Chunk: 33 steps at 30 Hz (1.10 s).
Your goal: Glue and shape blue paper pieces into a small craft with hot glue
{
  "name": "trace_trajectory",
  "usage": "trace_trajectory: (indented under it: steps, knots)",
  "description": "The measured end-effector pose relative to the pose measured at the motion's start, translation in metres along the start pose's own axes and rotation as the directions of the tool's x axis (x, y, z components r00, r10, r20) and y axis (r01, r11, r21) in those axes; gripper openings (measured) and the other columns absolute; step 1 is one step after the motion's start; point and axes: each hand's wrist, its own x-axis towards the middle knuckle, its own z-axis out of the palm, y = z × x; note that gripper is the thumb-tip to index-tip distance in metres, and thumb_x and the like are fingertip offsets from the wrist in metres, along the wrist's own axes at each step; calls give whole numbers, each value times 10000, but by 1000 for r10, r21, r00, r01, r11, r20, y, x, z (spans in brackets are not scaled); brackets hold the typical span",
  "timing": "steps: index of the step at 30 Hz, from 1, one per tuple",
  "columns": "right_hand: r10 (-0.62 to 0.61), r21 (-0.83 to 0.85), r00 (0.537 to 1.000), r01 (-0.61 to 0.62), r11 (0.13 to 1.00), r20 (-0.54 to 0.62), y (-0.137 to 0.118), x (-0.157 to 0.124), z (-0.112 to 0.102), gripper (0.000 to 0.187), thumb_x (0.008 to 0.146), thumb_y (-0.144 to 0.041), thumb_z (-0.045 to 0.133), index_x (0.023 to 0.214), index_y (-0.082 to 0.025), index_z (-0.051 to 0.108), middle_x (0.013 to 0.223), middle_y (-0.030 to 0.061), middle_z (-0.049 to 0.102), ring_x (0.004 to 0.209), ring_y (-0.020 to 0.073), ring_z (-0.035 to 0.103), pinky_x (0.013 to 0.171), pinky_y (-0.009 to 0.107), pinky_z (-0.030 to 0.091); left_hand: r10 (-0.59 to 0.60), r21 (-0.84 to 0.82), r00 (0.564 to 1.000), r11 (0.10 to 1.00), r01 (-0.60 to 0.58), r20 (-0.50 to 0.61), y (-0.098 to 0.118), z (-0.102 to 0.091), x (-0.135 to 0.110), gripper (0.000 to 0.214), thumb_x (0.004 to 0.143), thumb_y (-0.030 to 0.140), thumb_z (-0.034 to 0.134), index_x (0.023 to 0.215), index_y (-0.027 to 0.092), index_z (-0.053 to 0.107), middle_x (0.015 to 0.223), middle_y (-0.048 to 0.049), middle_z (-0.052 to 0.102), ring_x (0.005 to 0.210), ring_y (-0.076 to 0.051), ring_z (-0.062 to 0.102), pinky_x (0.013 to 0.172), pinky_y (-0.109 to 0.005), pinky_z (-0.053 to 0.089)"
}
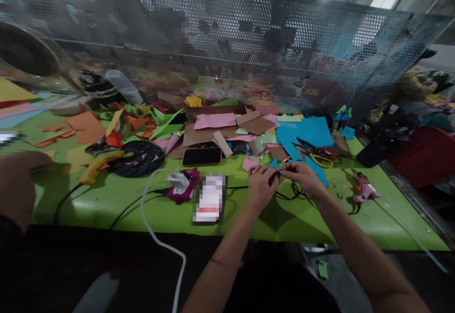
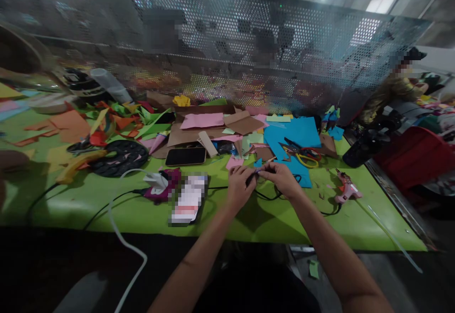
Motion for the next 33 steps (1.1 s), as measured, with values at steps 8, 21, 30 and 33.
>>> trace_trajectory:
  steps: [8,21,30,33]
  knots:
    - [128,151,990,-135,979,54,-8,-2,0,361,600,-461,819,715,-180,625,663,-40,530,528,73,352,491,234,269,-57,-57,998,997,56,-10,-2,1,1,117,894,194,549,879,221,662,878,-32,700,866,-203,579,839,-375,361]
    - [-29,12,999,28,1000,34,-8,-4,2,245,698,-397,775,821,-198,702,818,4,673,798,159,586,794,309,451,-80,-123,996,990,75,-34,-2,2,0,101,905,232,561,880,217,658,882,-25,697,871,-196,581,858,-372,356]
    - [96,211,995,-103,972,40,-5,-4,6,231,636,-340,815,777,-180,727,691,-22,606,565,77,429,528,228,325,-95,-87,994,992,91,-47,-2,0,0,135,860,155,559,837,215,678,829,-16,678,837,-187,570,831,-357,353]
    - [149,317,987,-160,935,57,-5,-2,6,234,586,-320,845,719,-176,716,637,-29,568,520,65,391,483,227,291,-103,-68,994,993,100,-39,-1,-2,0,136,859,148,558,832,209,677,816,-14,670,834,-183,566,827,-347,353]
